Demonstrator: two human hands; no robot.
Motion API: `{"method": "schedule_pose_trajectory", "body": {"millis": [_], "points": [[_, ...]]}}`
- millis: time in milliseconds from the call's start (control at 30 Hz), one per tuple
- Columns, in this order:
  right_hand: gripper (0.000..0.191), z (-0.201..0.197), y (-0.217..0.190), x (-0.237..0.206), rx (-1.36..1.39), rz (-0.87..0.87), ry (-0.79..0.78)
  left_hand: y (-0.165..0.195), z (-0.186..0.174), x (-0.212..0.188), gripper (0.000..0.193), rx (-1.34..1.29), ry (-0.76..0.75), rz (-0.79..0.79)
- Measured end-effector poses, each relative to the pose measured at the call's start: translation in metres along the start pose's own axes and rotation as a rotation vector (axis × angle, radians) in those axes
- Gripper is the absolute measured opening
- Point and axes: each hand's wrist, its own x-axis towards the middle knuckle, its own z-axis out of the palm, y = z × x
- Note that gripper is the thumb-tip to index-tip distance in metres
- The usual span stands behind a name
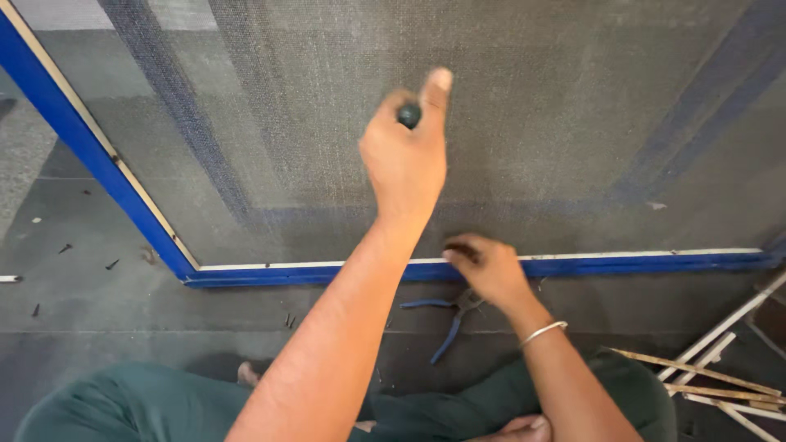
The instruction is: The person is assembling a window screen by securing a mesh to a blue frame. They use a screwdriver to drive nails into the frame along the bottom edge, working from right to left. The person is sitting on the floor during the process.
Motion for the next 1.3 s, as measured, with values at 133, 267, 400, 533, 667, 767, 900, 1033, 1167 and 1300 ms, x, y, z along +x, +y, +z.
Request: {"method": "schedule_pose_trajectory", "body": {"millis": [133, 267, 400, 533, 667, 767, 900, 1033, 1167, 1300], "points": [[0.032, 0.012, 0.01, 0.003, -0.034, -0.015, -0.112, 0.008, -0.016, -0.003, 0.04, -0.476, -0.581, -0.081], [0.033, 0.011, 0.022, 0.008, -0.065, -0.016, -0.11, 0.01, -0.056, 0.019, 0.039, -0.48, -1.099, -0.023], [0.032, 0.013, 0.024, 0.015, -0.009, 0.016, -0.128, 0.02, -0.074, 0.043, 0.033, -0.242, -1.197, 0.041], [0.032, 0.014, 0.021, 0.018, -0.019, 0.015, -0.138, 0.033, -0.078, 0.041, 0.025, -0.09, -1.01, 0.13], [0.032, 0.01, 0.021, 0.018, -0.031, 0.013, -0.131, 0.033, -0.07, 0.015, 0.037, 0.253, -0.303, 0.245], [0.033, 0.009, 0.02, 0.017, -0.031, 0.04, -0.141, 0.023, -0.064, 0.005, 0.051, 0.298, -0.178, 0.175], [0.033, 0.01, 0.018, 0.017, -0.041, 0.015, -0.136, 0.012, -0.055, 0.006, 0.05, -0.126, -0.403, 0.022], [0.033, 0.009, 0.018, 0.018, -0.045, 0.022, -0.131, 0.014, -0.058, 0.007, 0.038, -0.661, -0.791, -0.055], [0.033, 0.009, 0.021, 0.019, -0.028, 0.042, -0.14, 0.029, -0.071, 0.016, 0.033, -0.381, -0.988, 0.05], [0.033, 0.014, 0.021, 0.021, -0.023, 0.018, -0.155, 0.045, -0.077, 0.024, 0.031, -0.044, -0.887, 0.14]]}}
